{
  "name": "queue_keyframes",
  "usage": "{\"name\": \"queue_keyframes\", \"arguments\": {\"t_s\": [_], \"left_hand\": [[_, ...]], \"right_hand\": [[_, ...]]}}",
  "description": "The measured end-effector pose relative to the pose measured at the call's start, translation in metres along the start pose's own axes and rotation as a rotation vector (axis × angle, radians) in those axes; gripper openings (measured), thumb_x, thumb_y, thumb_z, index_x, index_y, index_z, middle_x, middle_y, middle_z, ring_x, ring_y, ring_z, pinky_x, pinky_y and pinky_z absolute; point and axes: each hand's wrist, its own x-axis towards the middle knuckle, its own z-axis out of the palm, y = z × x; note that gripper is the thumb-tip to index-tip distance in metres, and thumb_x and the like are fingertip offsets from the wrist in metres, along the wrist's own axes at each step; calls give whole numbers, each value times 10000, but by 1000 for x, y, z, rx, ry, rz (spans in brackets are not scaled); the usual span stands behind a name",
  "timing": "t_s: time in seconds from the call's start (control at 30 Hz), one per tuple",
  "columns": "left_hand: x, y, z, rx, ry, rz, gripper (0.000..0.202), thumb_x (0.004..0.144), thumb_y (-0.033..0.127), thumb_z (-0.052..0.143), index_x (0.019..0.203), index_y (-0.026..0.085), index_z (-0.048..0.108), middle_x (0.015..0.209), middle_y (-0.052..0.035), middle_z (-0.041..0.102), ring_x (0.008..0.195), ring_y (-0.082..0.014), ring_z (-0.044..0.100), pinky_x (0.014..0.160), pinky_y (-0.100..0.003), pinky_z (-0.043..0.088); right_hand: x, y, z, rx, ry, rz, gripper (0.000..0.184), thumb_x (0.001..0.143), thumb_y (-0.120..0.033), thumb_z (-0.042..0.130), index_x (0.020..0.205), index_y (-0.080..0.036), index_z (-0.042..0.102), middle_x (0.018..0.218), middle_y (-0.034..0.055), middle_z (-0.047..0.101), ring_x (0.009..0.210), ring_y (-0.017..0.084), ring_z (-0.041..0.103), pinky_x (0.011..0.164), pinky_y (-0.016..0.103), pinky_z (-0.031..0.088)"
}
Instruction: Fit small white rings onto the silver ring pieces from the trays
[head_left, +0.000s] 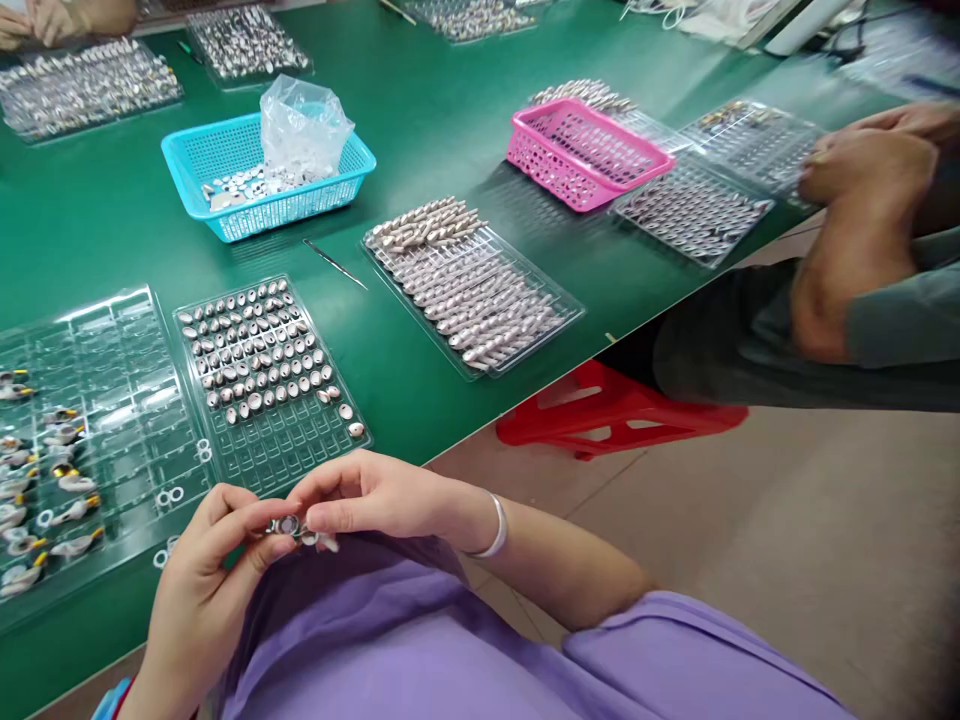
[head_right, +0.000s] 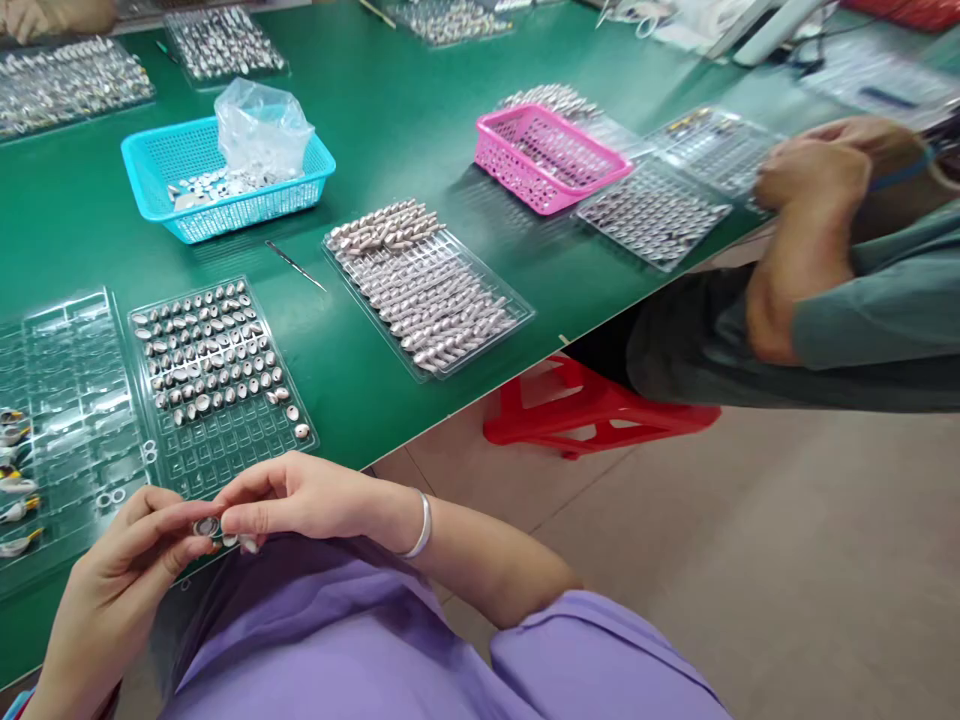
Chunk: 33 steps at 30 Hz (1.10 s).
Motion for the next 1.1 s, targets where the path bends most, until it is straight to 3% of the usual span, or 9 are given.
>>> {"name": "queue_keyframes", "arguments": {"t_s": [0.2, 0.33, 0.5, 0.73, 0.9, 1.1], "left_hand": [[2, 1, 4, -72, 2, -57, 268, 891, 240, 617, 1071, 398, 737, 788, 24, 599, 722, -109, 604, 641, -162, 502], [-4, -2, 8, -265, 69, -223, 287, 861, 307, 673, 1135, 389, 691, 767, 45, 630, 633, -96, 609, 599, -164, 514], [-11, -7, 14, -515, 97, -403, 132, 776, 332, 773, 870, 259, 715, 768, 31, 660, 621, -96, 605, 584, -161, 512], [-4, 5, 20, -752, 138, -515, 222, 679, 366, 846, 738, 200, 710, 662, 35, 616, 529, -71, 538, 528, -160, 457], [-4, 9, 19, -763, 61, -574, 256, 680, 397, 839, 699, 183, 701, 632, 33, 598, 523, -64, 505, 520, -153, 427], [-8, 9, 20, -675, 42, -606, 277, 706, 428, 814, 708, 190, 672, 620, 45, 564, 533, -73, 487, 523, -167, 395]], "right_hand": [[3, 11, 0, 224, -16, 19, 386, 669, -356, 859, 922, -112, 699, 731, -1, 696, 660, 92, 666, 689, 226, 513], [6, 22, 3, 343, 42, -42, 369, 619, -292, 895, 886, -125, 702, 733, 1, 718, 653, 113, 702, 660, 227, 552], [9, 27, 6, 402, 99, -110, 311, 611, -216, 898, 824, -124, 690, 708, -3, 724, 603, 88, 682, 624, 200, 557], [8, 26, 8, 380, 89, -140, 332, 601, -149, 893, 869, -134, 697, 759, -14, 733, 662, 78, 684, 682, 200, 562], [9, 26, 9, 344, 62, -133, 388, 581, -136, 896, 907, -149, 687, 814, -24, 725, 729, 77, 684, 718, 199, 556], [7, 25, 9, 243, 71, -179, 331, 607, -210, 897, 788, -143, 628, 760, -34, 663, 699, 70, 656, 680, 188, 533]]}}
